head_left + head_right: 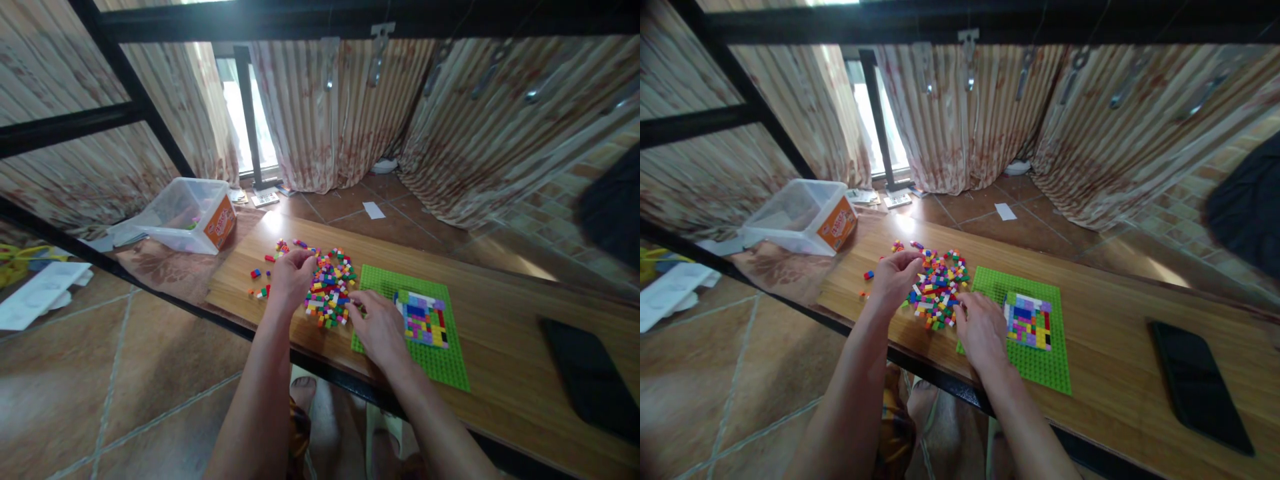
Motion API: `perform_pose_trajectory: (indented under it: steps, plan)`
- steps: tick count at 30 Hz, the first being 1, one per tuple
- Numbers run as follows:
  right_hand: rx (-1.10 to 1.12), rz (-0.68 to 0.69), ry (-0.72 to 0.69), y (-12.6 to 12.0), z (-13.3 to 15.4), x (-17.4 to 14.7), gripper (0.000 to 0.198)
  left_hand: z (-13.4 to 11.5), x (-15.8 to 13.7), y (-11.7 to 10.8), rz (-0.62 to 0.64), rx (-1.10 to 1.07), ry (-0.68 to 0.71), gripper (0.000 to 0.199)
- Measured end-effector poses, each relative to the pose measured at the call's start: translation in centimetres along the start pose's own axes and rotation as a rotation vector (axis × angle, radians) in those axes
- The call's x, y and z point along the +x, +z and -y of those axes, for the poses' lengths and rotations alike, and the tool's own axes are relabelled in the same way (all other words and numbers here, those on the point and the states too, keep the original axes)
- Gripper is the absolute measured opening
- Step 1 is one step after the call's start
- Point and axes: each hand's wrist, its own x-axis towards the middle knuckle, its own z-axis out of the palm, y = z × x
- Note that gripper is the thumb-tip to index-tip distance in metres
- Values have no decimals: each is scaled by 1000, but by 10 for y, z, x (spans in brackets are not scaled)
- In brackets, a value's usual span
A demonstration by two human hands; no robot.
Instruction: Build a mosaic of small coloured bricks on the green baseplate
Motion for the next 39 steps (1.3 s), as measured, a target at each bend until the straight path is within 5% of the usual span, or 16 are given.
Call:
perform_pose_trajectory:
  steps: [7, 23, 32, 39]
  plan:
    - [58, 101, -65, -3, 7, -5, 16, 5, 1, -3, 14, 92, 62, 22]
    - [-144, 160, -49, 1, 18, 0, 9, -3, -2, 1, 26, 43, -39, 24]
    - [-3, 113, 9, 0, 17, 3, 12, -4, -3, 1, 50, 74, -25, 25]
    - [249, -124, 61, -40, -4, 12, 17, 1, -2, 3, 83, 48, -38, 27]
